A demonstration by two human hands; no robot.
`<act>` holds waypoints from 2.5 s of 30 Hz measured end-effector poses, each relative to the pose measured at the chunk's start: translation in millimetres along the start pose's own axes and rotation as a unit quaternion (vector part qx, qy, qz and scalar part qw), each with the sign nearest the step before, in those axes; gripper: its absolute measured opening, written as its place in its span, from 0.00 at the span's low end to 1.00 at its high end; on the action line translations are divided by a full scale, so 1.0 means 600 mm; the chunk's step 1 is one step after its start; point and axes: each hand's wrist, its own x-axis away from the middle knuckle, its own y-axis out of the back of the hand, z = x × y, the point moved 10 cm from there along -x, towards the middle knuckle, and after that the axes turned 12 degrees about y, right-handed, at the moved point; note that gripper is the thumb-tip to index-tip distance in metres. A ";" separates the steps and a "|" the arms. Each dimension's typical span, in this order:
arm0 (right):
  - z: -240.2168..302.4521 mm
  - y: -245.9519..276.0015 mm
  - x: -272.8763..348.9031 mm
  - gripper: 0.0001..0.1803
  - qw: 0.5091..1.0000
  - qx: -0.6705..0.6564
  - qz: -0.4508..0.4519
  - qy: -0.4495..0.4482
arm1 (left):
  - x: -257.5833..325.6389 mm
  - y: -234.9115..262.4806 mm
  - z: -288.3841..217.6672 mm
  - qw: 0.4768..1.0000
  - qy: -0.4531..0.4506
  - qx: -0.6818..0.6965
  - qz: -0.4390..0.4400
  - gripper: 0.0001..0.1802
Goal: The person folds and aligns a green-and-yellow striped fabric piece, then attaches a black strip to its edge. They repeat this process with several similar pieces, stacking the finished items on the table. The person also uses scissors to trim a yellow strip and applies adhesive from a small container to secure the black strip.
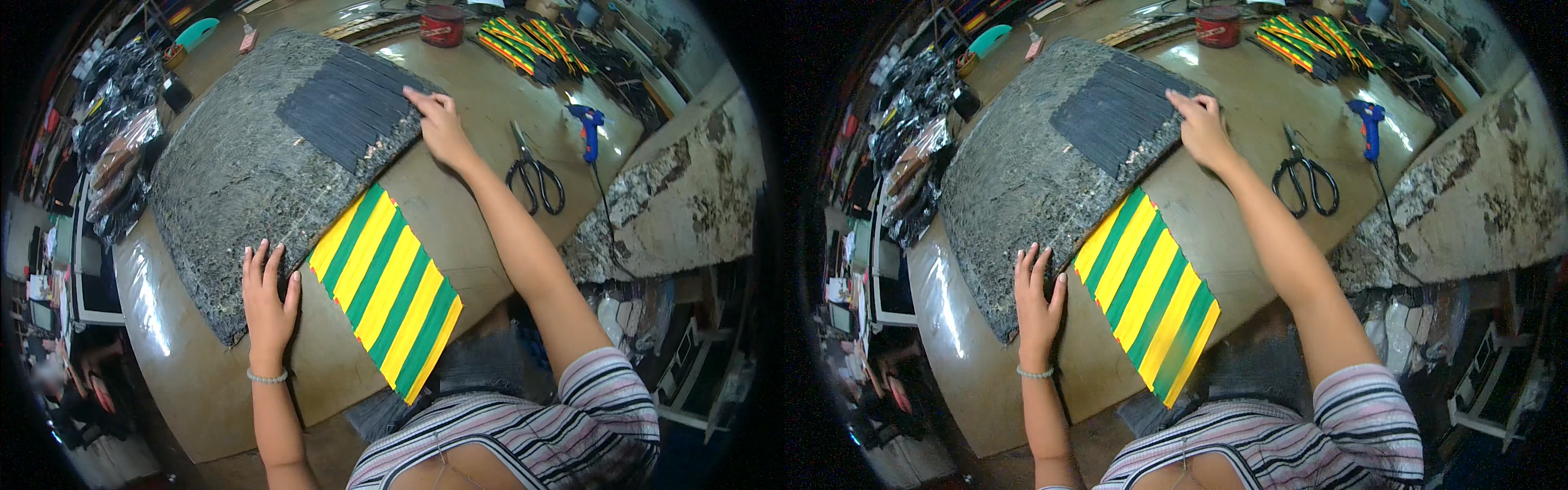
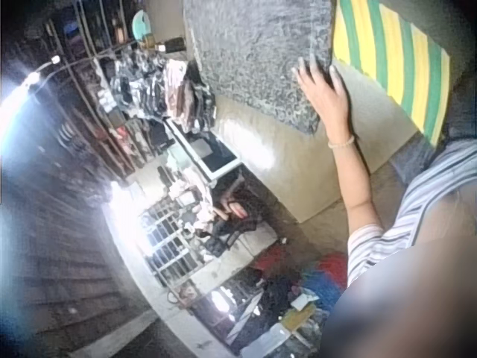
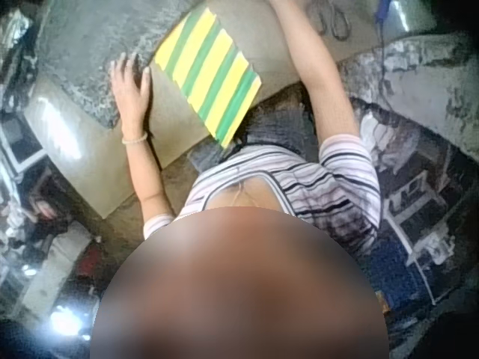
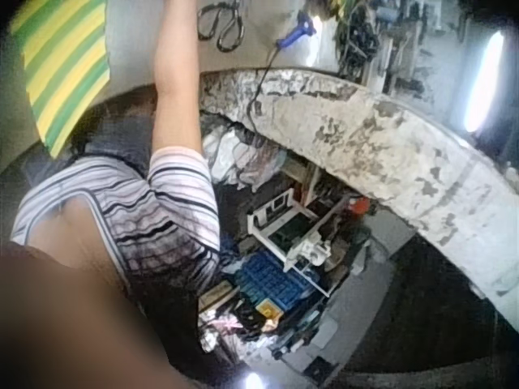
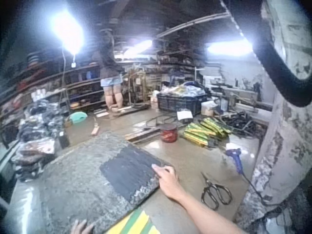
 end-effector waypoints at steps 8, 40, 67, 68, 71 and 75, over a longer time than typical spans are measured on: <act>0.041 0.389 0.458 0.16 0.782 0.071 -0.619 -0.034 | 0.004 0.024 -0.020 0.997 -0.044 -0.030 -0.063 0.30; 0.047 0.107 0.897 0.27 0.540 -0.519 -0.385 -0.540 | 0.314 -0.258 -0.541 0.878 -0.332 -0.002 0.345 0.16; 0.094 0.295 0.512 0.07 0.994 0.053 0.091 0.019 | 0.345 -0.236 -0.501 0.878 -0.312 0.198 0.303 0.24; 0.096 0.296 0.507 0.07 0.993 0.066 0.097 0.026 | 0.333 -0.231 -0.504 0.899 -0.337 0.149 0.237 0.22; 0.101 0.300 0.497 0.08 0.991 0.088 0.088 0.046 | 0.302 -0.264 -0.507 0.921 -0.325 0.012 0.214 0.19; 0.092 0.302 0.493 0.07 0.993 0.077 0.079 0.036 | 0.278 -0.303 -0.515 0.930 -0.286 -0.048 0.226 0.23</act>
